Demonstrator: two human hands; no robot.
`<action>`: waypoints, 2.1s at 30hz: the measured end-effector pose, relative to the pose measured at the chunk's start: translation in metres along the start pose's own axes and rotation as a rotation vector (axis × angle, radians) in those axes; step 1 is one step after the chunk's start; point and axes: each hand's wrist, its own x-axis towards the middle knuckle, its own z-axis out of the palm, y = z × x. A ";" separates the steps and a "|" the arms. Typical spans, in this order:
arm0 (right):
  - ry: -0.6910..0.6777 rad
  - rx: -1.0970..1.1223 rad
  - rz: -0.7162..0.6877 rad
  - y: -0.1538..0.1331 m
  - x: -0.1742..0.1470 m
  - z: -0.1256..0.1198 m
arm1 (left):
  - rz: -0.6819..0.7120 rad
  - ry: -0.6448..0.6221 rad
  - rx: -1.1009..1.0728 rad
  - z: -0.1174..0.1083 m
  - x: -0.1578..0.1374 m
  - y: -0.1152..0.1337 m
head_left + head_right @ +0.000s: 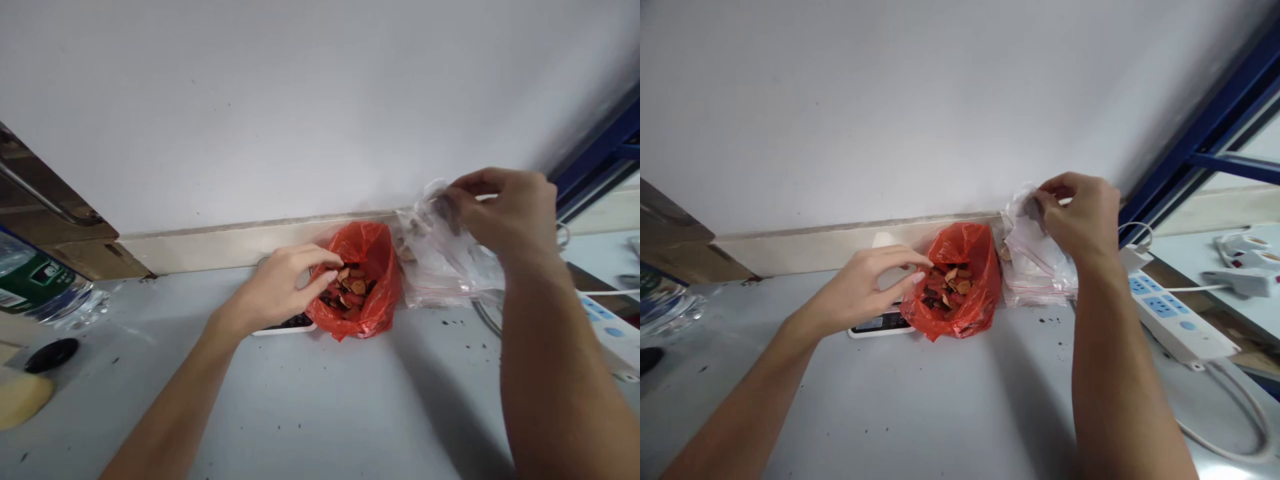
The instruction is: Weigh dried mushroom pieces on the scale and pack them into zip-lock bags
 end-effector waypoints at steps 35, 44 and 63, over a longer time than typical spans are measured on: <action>-0.855 0.461 0.209 -0.095 -0.025 0.085 | -0.466 0.424 -0.211 -0.052 -0.025 -0.043; -0.840 0.376 0.218 -0.105 -0.030 0.101 | -0.316 0.355 0.076 -0.030 -0.018 -0.045; -0.858 0.442 0.263 -0.111 -0.037 0.105 | -0.459 0.095 -0.278 -0.021 -0.011 -0.021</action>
